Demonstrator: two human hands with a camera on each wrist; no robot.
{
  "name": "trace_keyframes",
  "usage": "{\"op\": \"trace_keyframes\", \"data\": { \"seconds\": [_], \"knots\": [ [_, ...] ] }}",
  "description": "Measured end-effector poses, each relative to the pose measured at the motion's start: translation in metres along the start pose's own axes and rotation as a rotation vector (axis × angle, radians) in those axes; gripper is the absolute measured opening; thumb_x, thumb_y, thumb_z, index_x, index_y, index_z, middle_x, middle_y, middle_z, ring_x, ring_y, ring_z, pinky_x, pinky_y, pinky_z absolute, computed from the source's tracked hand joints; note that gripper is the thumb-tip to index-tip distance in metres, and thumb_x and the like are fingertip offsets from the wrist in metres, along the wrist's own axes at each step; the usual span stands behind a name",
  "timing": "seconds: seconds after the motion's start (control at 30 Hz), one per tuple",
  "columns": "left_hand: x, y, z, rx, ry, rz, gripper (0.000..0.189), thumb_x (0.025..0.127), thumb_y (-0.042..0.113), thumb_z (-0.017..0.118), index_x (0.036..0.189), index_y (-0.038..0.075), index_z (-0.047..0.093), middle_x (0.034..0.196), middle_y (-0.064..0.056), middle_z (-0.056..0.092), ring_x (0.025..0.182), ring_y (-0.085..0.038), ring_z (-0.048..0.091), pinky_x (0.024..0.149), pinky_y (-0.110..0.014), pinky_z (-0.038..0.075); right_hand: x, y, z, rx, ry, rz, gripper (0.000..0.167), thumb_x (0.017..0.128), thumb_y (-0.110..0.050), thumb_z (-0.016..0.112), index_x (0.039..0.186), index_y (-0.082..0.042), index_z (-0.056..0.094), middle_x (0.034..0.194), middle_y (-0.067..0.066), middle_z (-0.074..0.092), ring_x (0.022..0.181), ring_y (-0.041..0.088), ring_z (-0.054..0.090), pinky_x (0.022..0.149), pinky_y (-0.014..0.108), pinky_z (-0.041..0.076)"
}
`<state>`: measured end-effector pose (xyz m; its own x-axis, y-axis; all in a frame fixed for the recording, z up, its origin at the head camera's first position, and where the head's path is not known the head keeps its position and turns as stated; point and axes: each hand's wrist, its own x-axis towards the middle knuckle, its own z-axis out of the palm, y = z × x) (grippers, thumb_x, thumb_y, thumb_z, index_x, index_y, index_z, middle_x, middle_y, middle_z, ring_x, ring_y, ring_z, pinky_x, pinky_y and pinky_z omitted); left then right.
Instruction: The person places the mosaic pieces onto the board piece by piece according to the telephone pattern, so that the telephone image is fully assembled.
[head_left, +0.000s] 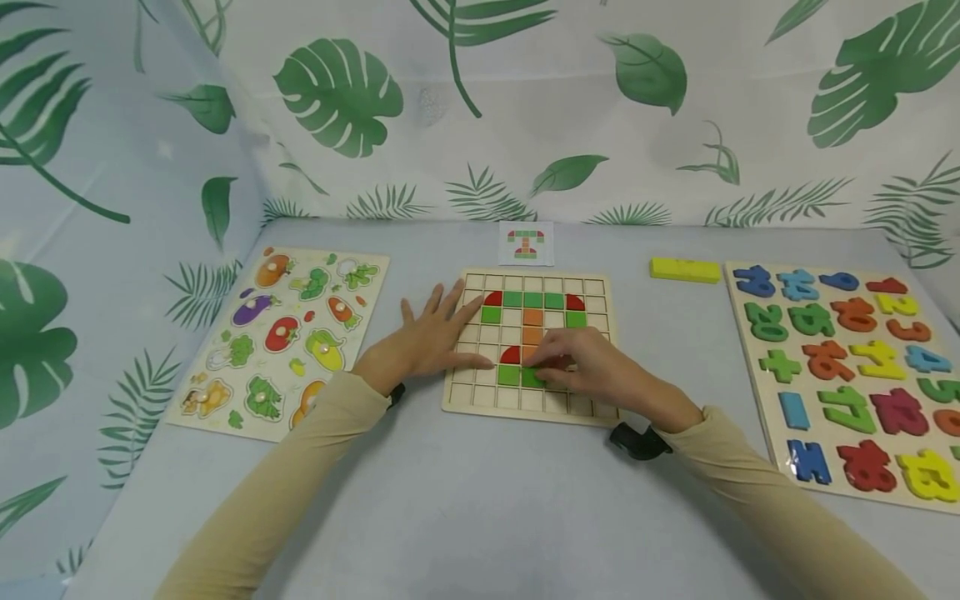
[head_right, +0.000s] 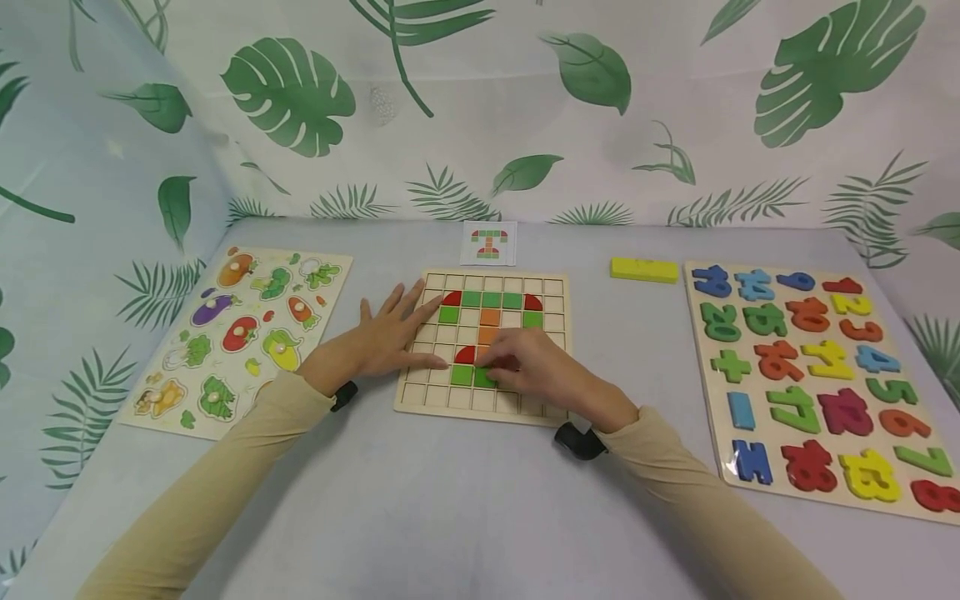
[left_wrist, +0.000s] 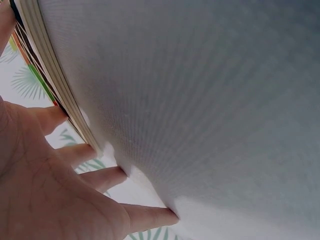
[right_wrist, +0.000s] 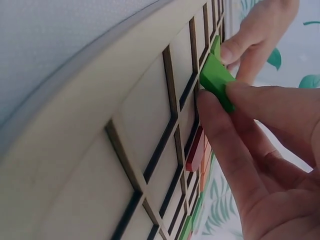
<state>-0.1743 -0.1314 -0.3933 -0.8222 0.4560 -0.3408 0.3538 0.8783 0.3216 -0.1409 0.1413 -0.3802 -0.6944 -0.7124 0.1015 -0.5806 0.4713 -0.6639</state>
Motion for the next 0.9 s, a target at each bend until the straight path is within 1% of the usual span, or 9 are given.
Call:
{"op": "trace_keyframes", "data": {
  "seconds": [0.23, 0.37, 0.6, 0.77, 0.9],
  "knots": [
    [0.0, -0.001, 0.001, -0.008, -0.006, -0.001, 0.104, 0.095, 0.071, 0.06, 0.171, 0.026, 0.004, 0.174, -0.012, -0.016, 0.159, -0.042, -0.013, 0.112, -0.082, -0.005, 0.002, -0.003, 0.002, -0.052, -0.008, -0.032, 0.016, 0.089, 0.005, 0.08, 0.105, 0.001, 0.082, 0.092, 0.003, 0.071, 0.079, 0.013, 0.06, 0.069, 0.025, 0.053],
    [0.0, 0.0, 0.0, -0.01, -0.007, -0.001, 0.104, 0.095, 0.071, 0.059, 0.171, 0.026, 0.003, 0.174, -0.012, -0.016, 0.159, -0.042, -0.013, 0.112, -0.082, -0.005, 0.003, -0.005, 0.004, -0.095, 0.001, -0.032, 0.016, 0.088, 0.005, 0.081, 0.103, 0.002, 0.082, 0.091, 0.003, 0.071, 0.079, 0.013, 0.062, 0.07, 0.026, 0.055],
    [0.001, 0.0, -0.002, -0.004, 0.003, 0.002, 0.104, 0.095, 0.072, 0.059, 0.171, 0.026, 0.004, 0.175, -0.011, -0.015, 0.159, -0.042, -0.013, 0.112, -0.082, -0.004, 0.003, -0.009, 0.005, -0.133, 0.028, -0.021, 0.017, 0.084, 0.006, 0.083, 0.101, 0.002, 0.083, 0.091, 0.004, 0.072, 0.08, 0.016, 0.066, 0.072, 0.028, 0.058],
    [0.0, 0.001, -0.001, -0.006, -0.001, 0.0, 0.105, 0.095, 0.072, 0.059, 0.171, 0.026, 0.004, 0.175, -0.012, -0.015, 0.159, -0.042, -0.012, 0.112, -0.082, -0.004, 0.002, -0.01, 0.008, -0.166, 0.046, -0.041, 0.014, 0.083, 0.008, 0.083, 0.096, 0.0, 0.083, 0.091, 0.004, 0.072, 0.082, 0.018, 0.068, 0.074, 0.03, 0.059],
    [-0.001, 0.001, -0.001, -0.016, 0.0, 0.005, 0.104, 0.095, 0.07, 0.06, 0.171, 0.025, 0.004, 0.175, -0.012, -0.015, 0.159, -0.042, -0.012, 0.112, -0.082, -0.005, -0.001, -0.008, 0.01, -0.162, 0.067, -0.039, 0.013, 0.083, 0.009, 0.083, 0.091, -0.001, 0.082, 0.091, 0.004, 0.073, 0.085, 0.021, 0.071, 0.077, 0.034, 0.06]
  ]
}}
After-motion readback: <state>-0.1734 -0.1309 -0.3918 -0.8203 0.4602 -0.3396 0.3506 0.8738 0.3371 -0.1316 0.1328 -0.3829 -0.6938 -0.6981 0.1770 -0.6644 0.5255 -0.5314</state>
